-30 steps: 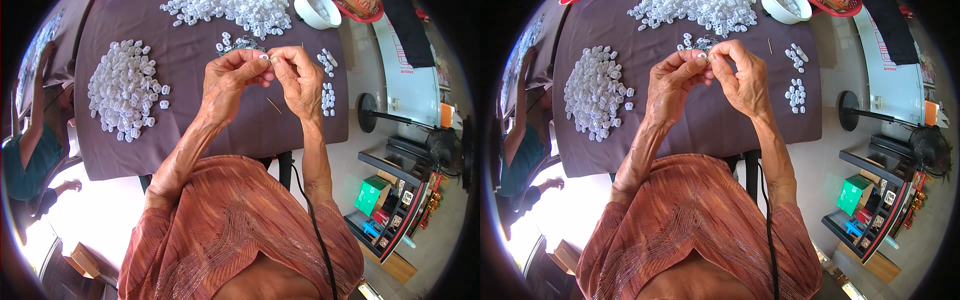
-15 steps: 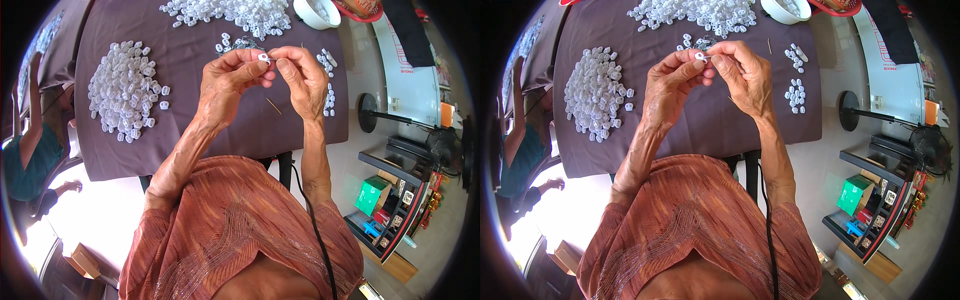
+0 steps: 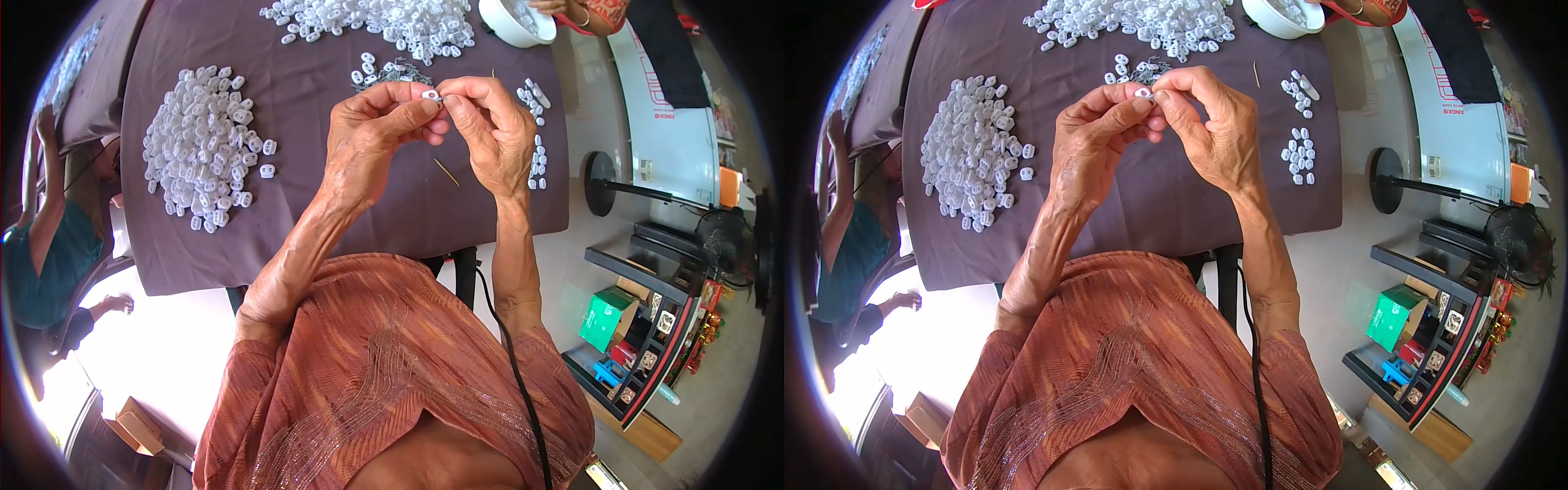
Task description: The person assembles plastic cord locks by inserting metal springs into plastic toggle pieces by hand.
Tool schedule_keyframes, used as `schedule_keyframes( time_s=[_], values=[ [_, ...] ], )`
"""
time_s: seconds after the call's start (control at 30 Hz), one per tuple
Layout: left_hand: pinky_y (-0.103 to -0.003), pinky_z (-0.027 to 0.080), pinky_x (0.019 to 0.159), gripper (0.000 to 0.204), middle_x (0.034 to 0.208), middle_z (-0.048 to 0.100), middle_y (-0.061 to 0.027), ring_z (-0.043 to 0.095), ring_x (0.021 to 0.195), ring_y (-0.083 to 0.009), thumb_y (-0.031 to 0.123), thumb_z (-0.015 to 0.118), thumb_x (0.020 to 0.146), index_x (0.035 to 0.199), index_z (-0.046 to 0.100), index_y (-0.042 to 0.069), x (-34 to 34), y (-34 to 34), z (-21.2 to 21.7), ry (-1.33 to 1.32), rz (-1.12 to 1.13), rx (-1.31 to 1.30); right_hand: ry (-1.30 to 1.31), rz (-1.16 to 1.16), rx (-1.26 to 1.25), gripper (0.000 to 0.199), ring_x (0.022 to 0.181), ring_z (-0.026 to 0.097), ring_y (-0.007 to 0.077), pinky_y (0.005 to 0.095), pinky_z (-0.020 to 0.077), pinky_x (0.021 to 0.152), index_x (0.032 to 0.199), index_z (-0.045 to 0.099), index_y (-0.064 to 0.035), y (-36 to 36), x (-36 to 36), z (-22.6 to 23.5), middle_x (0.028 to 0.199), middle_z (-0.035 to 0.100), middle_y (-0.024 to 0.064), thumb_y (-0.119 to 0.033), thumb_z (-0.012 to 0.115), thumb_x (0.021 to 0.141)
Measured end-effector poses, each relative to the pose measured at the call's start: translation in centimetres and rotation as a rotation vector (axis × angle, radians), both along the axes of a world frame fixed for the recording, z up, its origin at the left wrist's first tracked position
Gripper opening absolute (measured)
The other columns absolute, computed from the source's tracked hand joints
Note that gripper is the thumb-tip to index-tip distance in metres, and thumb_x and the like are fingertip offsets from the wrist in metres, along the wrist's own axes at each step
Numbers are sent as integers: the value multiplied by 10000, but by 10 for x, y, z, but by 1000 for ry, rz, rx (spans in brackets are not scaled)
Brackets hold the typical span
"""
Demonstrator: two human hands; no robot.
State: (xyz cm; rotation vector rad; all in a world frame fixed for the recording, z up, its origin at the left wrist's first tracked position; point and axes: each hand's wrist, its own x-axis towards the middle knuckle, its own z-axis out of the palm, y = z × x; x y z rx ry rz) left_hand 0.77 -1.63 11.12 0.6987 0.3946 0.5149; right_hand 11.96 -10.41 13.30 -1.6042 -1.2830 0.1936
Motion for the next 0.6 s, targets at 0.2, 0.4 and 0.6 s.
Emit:
schedule_keyframes(
  time_s=[0.2, 0.4, 0.6],
  values=[
    [-259, 492, 626, 105, 768, 606, -89, 597, 669, -152, 39, 598, 777, 854, 586, -31, 1, -1, -1, -5, 14, -4, -19, -28, -23, 60, 630, 601, 125, 232, 468, 564, 846, 560, -26, 1, -4, -1, 725, 615, 52, -75, 566, 813],
    [-262, 494, 611, 108, 776, 607, -94, 592, 660, -149, 42, 600, 780, 860, 586, -29, 2, 0, -4, 4, -21, -55, 69, -20, -61, 82, 690, 559, 74, 197, 450, 603, 863, 591, -6, -2, -1, 0, 788, 617, 43, -70, 555, 828],
    [-258, 499, 601, 118, 783, 613, -106, 597, 654, -157, 39, 583, 794, 899, 560, -9, 0, 10, -8, -105, -258, -156, 139, 108, -14, 109, 741, 573, 92, 204, 446, 654, 899, 615, -20, -3, 11, 3, 820, 628, 50, -43, 564, 807]
  ],
)
